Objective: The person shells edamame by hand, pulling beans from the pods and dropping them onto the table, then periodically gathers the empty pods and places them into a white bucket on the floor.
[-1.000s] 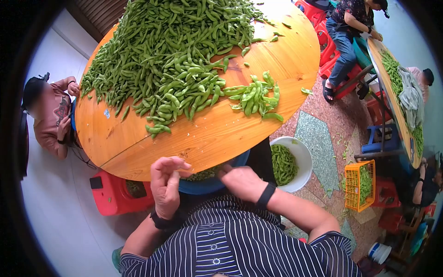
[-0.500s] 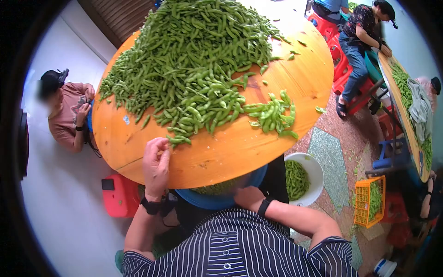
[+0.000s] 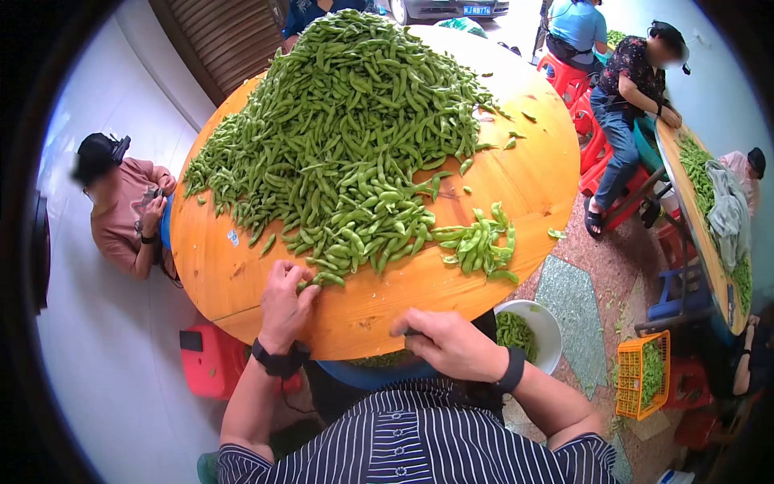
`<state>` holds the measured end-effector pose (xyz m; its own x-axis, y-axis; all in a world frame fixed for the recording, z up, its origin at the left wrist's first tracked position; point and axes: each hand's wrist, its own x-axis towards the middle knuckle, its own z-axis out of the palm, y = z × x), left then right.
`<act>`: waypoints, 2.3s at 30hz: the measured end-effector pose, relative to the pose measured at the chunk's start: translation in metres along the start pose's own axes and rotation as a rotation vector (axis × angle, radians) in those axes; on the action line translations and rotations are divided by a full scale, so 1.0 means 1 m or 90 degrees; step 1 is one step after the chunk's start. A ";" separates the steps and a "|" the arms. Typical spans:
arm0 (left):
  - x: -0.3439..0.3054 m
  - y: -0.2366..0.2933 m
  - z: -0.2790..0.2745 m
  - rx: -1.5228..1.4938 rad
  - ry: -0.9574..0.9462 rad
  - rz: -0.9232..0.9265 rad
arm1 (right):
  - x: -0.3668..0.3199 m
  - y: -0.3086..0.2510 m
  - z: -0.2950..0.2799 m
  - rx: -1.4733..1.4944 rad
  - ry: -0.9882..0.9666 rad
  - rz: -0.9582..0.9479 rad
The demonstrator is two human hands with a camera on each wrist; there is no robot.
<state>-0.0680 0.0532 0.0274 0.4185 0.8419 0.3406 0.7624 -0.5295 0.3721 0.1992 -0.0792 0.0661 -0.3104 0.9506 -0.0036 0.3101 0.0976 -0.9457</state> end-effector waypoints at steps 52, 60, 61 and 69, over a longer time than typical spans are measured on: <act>-0.009 0.074 0.027 -0.835 -0.426 -0.395 | 0.036 0.045 0.014 -0.059 0.137 -0.014; -0.009 0.079 0.034 -0.486 -0.297 -0.053 | 0.035 0.039 0.008 -0.013 0.113 0.054; -0.009 0.078 0.034 -0.484 -0.297 -0.052 | 0.035 0.040 0.009 -0.013 0.114 0.052; -0.007 0.080 0.028 -0.771 -0.429 -0.331 | 0.035 0.043 0.010 0.022 0.148 0.074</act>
<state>0.0037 0.0081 0.0302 0.6370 0.6690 -0.3831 0.1709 0.3620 0.9164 0.1924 -0.0446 0.0216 -0.0581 0.9974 -0.0418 0.2991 -0.0225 -0.9539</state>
